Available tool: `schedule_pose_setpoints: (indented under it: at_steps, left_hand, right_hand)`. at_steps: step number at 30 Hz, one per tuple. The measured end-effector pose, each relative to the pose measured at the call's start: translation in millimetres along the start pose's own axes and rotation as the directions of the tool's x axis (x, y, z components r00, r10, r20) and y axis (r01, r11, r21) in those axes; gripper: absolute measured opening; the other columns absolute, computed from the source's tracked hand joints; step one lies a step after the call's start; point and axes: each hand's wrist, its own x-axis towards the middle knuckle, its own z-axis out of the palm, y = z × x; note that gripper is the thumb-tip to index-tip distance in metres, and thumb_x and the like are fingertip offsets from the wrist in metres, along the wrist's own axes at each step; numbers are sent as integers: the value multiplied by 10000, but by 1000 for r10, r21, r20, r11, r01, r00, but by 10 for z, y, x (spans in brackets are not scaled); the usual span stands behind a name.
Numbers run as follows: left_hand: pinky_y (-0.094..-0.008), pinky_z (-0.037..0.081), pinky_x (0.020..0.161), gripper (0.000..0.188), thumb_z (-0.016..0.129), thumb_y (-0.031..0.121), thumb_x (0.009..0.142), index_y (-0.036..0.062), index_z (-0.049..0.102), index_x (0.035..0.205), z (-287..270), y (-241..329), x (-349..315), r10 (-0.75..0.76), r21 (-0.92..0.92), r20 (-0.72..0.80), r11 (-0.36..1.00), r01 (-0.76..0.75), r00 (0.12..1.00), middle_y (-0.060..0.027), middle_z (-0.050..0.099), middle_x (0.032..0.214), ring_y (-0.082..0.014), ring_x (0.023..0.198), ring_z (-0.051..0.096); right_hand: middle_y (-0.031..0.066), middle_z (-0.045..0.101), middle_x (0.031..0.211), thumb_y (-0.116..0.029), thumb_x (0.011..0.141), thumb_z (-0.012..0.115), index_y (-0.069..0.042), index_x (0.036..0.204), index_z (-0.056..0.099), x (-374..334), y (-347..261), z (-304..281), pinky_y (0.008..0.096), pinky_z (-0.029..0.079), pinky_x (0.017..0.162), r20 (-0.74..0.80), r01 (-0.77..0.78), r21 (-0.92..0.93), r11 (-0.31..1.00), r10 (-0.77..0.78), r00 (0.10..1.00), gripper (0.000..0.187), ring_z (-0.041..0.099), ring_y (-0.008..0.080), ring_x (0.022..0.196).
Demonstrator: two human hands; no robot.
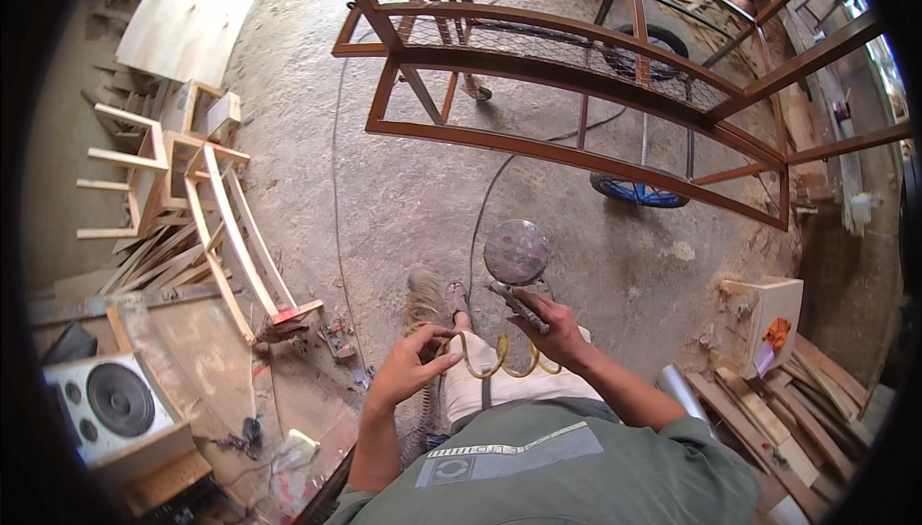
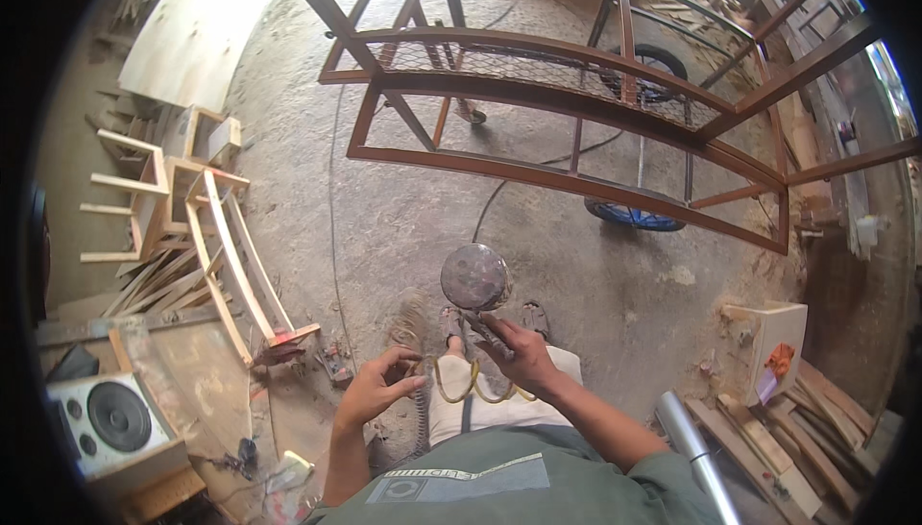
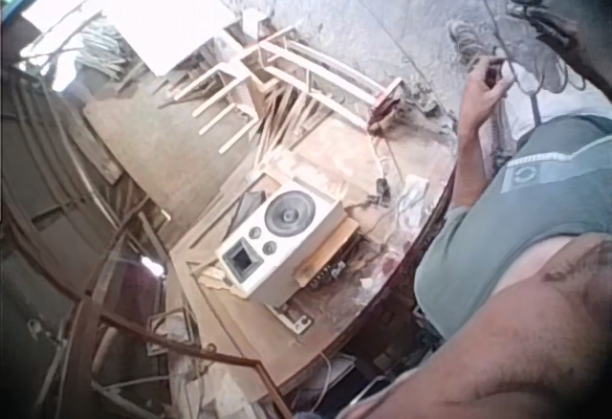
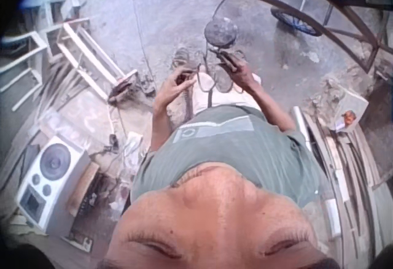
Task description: The person spray paints the frame of a metal cart using a spray gun. The person also wipes their hands with a cloth and wipes the nozzle of the spray gun.
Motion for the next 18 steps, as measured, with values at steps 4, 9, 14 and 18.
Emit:
schedule_pose_setpoints:
  at_steps: [4, 9, 14, 18]
  left_hand:
    - [-304, 503, 655, 479, 802, 381, 900, 4, 692, 1175, -408, -352, 483, 13, 281, 229, 956, -79, 973, -81, 680, 832, -129, 765, 661]
    - [-308, 515, 624, 556, 739, 501, 924, -13, 707, 1134, -576, -840, 1232, -235, 337, 297, 933, 129, 926, -110, 687, 825, -162, 673, 682]
    - [-403, 542, 797, 484, 729, 446, 912, 14, 702, 1128, -310, -2049, 2496, -68, 395, -44, 915, 80, 997, -187, 707, 964, -309, 897, 691]
    - [-430, 532, 793, 429, 704, 434, 935, 39, 685, 1102, -36, -3117, 3479, 124, 539, -241, 842, 26, 963, -179, 663, 1013, -344, 884, 662]
  right_hand:
    - [183, 711, 1075, -111, 890, 784, -23, 1353, 616, 149, 262, 483, 381, 571, 748, -109, -137, 82, 987, 146, 983, 500, 737, 335, 906]
    - [172, 725, 1129, -115, 910, 777, -9, 1343, 624, 487, 1047, 1090, 345, 546, 863, -95, -284, 178, 942, 304, 948, 471, 720, 257, 1035]
    - [89, 741, 987, -74, 925, 761, 14, 1228, 684, 1109, 2509, 1728, 292, 535, 808, -244, -185, 214, 959, 236, 941, 325, 658, 107, 902]
    - [186, 738, 1076, -89, 905, 779, -2, 1271, 666, 1853, 3549, 2126, 348, 548, 814, -304, -73, 103, 992, 101, 947, 393, 725, 240, 938]
